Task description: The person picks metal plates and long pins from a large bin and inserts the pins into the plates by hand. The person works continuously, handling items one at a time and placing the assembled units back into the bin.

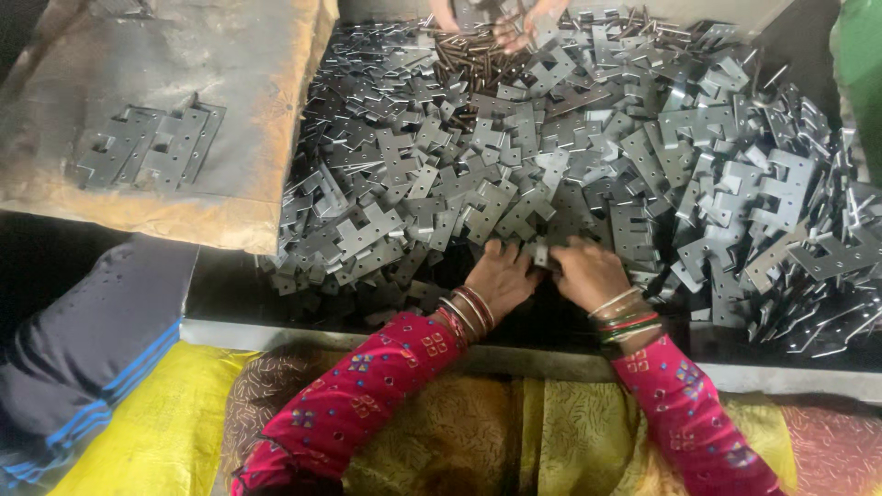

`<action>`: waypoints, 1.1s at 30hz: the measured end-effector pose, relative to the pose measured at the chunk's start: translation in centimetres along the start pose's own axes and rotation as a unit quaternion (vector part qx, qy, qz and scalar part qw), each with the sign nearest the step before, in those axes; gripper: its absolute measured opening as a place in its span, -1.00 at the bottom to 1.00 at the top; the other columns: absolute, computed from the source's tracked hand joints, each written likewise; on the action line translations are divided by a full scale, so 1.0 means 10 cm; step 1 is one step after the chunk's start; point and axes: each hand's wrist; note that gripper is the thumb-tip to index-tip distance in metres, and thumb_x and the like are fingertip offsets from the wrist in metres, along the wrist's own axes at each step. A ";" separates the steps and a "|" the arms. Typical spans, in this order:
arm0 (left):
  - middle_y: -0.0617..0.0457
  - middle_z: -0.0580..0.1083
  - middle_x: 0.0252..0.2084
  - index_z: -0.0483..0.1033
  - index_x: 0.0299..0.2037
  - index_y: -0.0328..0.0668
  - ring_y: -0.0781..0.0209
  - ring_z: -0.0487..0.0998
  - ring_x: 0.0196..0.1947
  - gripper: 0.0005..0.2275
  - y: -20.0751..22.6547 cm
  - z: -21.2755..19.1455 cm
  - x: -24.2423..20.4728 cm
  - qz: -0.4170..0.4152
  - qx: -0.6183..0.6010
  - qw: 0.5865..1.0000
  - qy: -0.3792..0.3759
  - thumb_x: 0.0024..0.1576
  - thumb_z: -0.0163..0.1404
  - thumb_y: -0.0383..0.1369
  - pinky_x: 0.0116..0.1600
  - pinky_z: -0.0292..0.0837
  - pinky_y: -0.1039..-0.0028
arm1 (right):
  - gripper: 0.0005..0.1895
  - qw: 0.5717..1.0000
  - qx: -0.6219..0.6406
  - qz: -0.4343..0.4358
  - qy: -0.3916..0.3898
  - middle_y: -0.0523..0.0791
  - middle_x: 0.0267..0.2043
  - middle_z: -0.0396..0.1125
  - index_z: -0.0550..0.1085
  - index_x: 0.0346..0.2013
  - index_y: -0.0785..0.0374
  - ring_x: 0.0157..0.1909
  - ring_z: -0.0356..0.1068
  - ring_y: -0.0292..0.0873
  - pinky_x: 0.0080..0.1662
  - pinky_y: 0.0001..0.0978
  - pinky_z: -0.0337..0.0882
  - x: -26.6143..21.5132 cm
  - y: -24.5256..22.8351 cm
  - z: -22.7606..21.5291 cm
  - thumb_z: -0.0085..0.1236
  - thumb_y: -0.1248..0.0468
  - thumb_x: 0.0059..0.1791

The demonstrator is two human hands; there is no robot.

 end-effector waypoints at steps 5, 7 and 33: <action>0.00 0.55 -0.19 0.58 -0.07 0.06 -0.03 0.52 -0.12 -0.79 0.07 0.15 0.02 -0.031 0.007 0.999 0.008 0.19 -0.07 -0.23 0.00 0.31 -0.07 | -0.73 0.997 -0.058 -0.038 -0.040 0.01 -0.10 0.42 0.54 -0.17 0.15 -0.04 0.46 0.11 -0.08 -0.05 0.48 0.05 -0.02 0.09 0.18 0.34 -0.17; -0.01 0.55 -0.20 0.58 -0.08 0.10 -0.05 0.52 -0.13 -0.78 0.08 0.18 0.03 -0.021 0.015 1.000 -0.009 0.14 -0.07 -0.23 -0.04 0.31 -0.09 | -0.66 0.995 -0.061 -0.072 -0.016 0.03 -0.12 0.40 0.53 -0.18 0.17 -0.07 0.45 0.14 -0.12 -0.03 0.48 0.08 -0.03 0.06 0.21 0.34 -0.25; -0.45 0.55 -0.28 0.19 0.35 -0.48 -0.30 0.64 -0.24 -0.44 -0.14 0.02 0.06 -0.276 -0.517 0.806 0.078 0.22 0.02 -0.25 -0.10 0.52 0.15 | -0.49 0.497 0.802 0.331 -0.004 0.05 -0.09 0.40 0.44 0.16 0.46 -0.11 0.45 0.06 -0.03 0.08 0.48 -0.22 0.15 0.47 0.18 0.12 0.07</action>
Point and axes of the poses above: each hand's wrist, its own x-axis towards the middle knuckle, its own z-axis out of the palm, y = z × x
